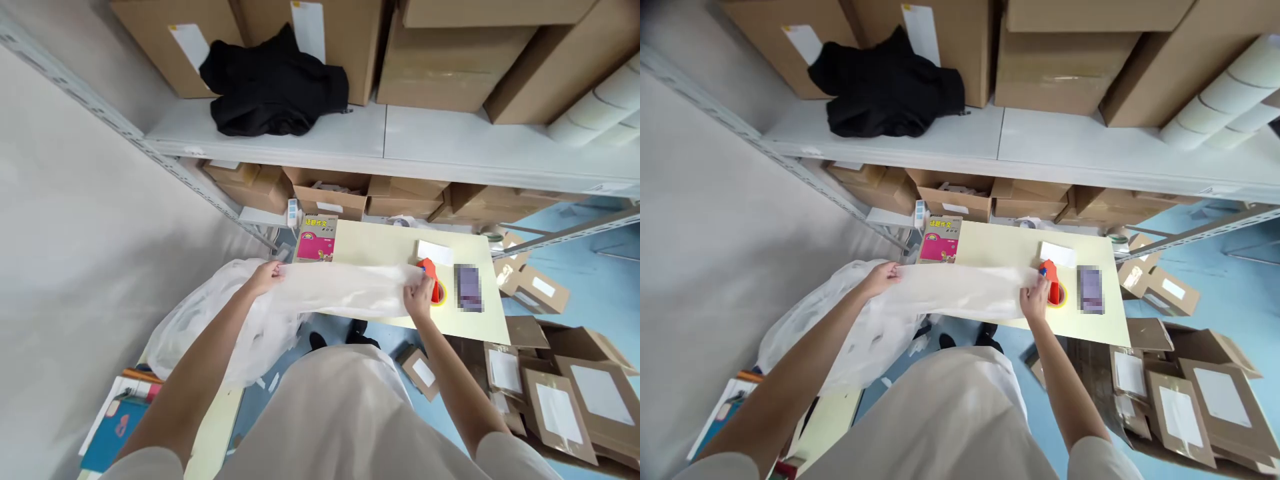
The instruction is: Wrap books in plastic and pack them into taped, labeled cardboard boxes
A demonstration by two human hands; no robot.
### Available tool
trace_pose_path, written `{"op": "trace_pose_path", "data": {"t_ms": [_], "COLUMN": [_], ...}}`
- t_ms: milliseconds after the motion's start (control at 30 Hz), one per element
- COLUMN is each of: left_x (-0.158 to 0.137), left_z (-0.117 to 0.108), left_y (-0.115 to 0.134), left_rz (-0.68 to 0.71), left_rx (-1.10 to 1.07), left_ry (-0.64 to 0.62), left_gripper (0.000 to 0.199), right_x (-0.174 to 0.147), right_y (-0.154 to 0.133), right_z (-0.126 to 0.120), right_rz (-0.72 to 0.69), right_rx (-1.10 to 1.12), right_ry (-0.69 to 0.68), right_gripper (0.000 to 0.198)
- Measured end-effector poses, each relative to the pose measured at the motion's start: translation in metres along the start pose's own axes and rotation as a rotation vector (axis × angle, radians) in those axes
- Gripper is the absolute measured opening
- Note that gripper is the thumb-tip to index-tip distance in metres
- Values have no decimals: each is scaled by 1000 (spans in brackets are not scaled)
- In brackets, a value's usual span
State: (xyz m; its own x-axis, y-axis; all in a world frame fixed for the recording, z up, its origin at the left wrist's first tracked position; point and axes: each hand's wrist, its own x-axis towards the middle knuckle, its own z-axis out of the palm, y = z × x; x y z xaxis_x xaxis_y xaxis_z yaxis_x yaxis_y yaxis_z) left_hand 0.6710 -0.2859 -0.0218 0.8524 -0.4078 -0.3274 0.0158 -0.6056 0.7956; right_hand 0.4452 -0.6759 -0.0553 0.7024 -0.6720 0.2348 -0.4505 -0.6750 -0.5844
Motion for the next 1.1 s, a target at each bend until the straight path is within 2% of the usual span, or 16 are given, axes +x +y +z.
{"op": "trace_pose_path", "data": {"t_ms": [133,233,300,400,433,467,567,633,700,800,933,1033,1100], "left_x": [18,31,35,30,26,20,4,-2,-1,8,14,17,30], "left_z": [25,46,60,83,93,103,136,154,165,170,161,142,125], "left_y": [-4,-7,-7,1,5,9,16,13,4,-12,-15,-8,-7], "left_rz": [-50,-90,-109,-45,14,84,227,195,105,25,83,184,207], "left_rx": [151,238,289,413,472,533,709,804,876,933,899,741,605], "left_ry": [55,111,182,302,294,238,-78,-242,-331,-418,-422,-313,-133], "left_gripper": [36,48,57,63,62,59,53,63,79,90,100,84,68], "right_x": [-19,-29,-35,-47,-51,-54,-57,-54,-48,-42,-37,-25,-12], "right_y": [23,36,43,45,42,39,26,22,25,35,35,7,-24], "right_z": [25,36,39,36,35,35,40,50,61,71,66,66,78], "right_rz": [16,20,5,-62,-100,-145,-241,-204,-131,-94,-75,-41,-44], "right_rx": [31,54,9,-94,-102,-95,-66,-103,-162,-224,-271,-216,-65], "right_ry": [-118,-193,-191,-184,-216,-274,-514,-611,-638,-653,-659,-618,-616], "right_gripper": [48,50,51,52,52,53,57,64,73,81,82,71,64]}}
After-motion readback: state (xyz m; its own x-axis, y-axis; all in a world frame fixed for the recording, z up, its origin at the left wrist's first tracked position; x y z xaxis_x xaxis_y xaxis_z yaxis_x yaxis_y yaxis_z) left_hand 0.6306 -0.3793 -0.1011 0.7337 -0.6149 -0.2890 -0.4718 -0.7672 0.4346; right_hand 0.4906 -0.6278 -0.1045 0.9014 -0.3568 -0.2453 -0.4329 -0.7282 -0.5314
